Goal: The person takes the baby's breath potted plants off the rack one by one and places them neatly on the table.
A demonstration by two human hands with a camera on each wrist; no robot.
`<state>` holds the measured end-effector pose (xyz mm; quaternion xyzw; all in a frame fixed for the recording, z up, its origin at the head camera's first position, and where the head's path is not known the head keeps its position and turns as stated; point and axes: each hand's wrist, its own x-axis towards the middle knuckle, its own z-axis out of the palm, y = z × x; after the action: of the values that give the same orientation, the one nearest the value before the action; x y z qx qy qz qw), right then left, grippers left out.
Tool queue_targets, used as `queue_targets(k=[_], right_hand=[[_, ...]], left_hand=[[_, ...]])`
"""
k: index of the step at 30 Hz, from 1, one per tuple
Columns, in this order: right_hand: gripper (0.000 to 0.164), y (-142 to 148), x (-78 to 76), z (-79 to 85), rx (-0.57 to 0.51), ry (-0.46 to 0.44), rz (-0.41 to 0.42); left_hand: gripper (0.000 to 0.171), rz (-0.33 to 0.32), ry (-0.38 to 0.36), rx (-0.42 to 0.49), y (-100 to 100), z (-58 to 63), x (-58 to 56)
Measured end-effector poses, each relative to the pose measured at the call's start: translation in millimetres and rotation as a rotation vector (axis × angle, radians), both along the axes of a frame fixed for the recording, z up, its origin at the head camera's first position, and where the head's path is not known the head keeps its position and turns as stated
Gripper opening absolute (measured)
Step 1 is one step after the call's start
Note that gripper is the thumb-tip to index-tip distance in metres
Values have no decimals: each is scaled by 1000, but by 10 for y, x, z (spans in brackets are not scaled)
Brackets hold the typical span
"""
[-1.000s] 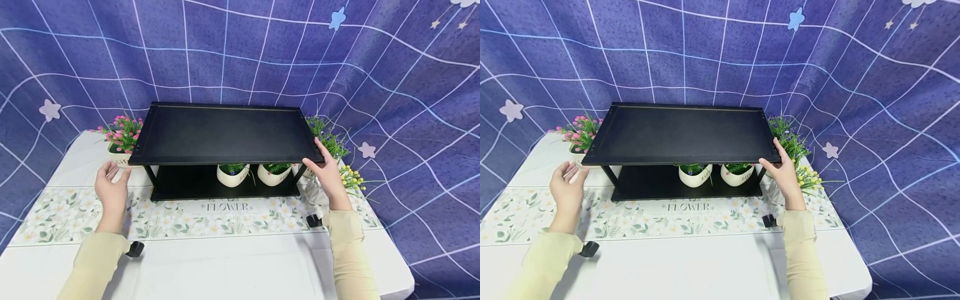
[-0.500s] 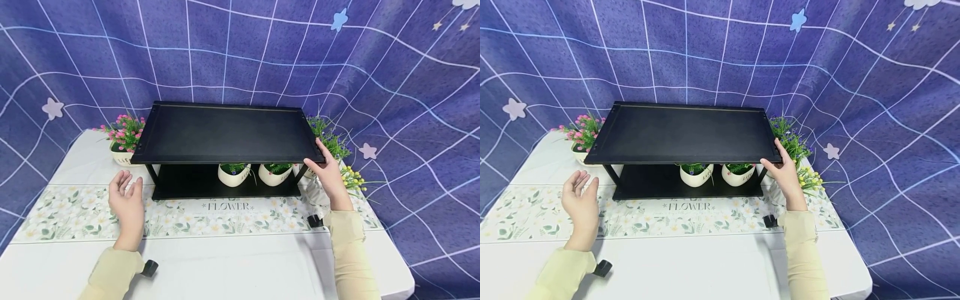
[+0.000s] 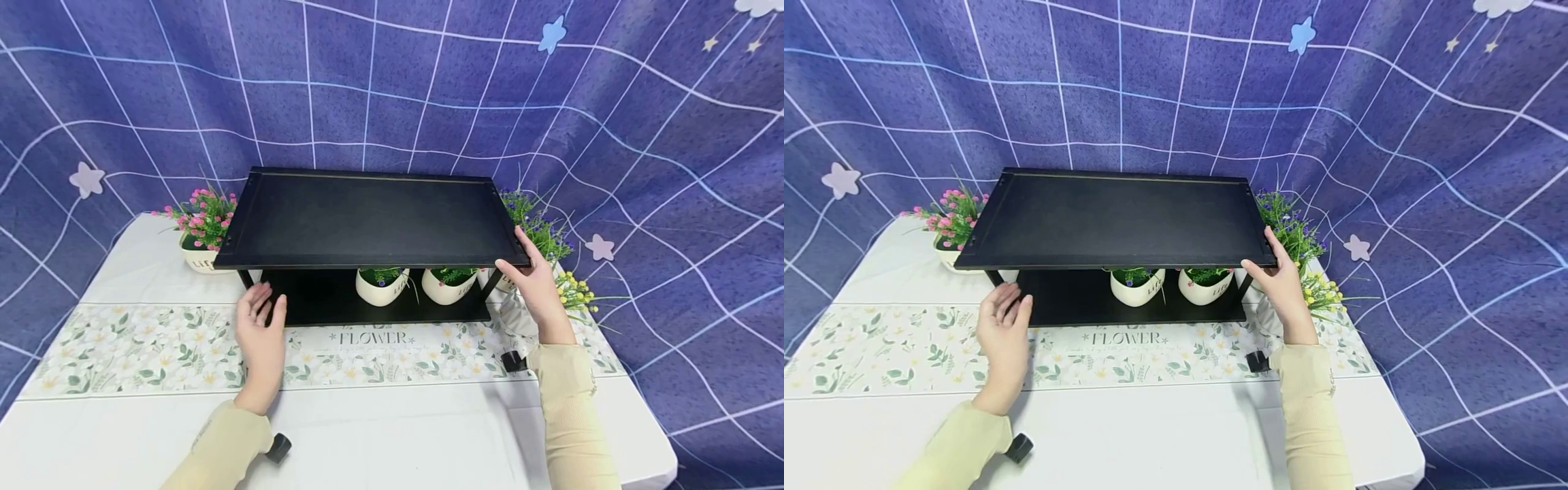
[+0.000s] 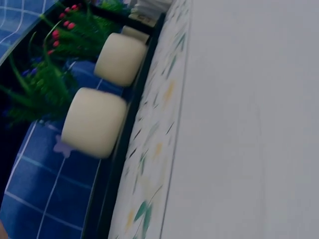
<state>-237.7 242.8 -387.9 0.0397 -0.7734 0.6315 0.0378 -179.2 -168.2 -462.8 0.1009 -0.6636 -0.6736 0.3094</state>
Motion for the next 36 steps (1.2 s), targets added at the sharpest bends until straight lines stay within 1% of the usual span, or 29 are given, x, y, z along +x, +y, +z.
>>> queue_targets(k=[4, 5, 9, 13, 20, 27, 36], right_hand=[[75, -2, 2, -2, 10, 4, -6], [75, -2, 4, -2, 17, 3, -9], [76, -1, 9, 0, 33, 2, -12], [75, 4, 8, -2, 41, 3, -11], [75, 11, 8, -6, 49, 9, -13], [75, 7, 7, -6, 31, 8, -8], [77, 18, 2, 0, 39, -12, -8]], left_hand=[[45, -32, 17, -57, 130, -70, -45], [45, -36, 20, -70, 155, -109, -69], [45, -46, 12, -110, 293, -120, -107], [47, -60, 12, -119, 406, -138, -156], [48, -88, 3, -153, 602, -148, -211], [50, -92, -41, -205, 772, -201, -290], [53, -115, -87, -213, 907, -255, -389]])
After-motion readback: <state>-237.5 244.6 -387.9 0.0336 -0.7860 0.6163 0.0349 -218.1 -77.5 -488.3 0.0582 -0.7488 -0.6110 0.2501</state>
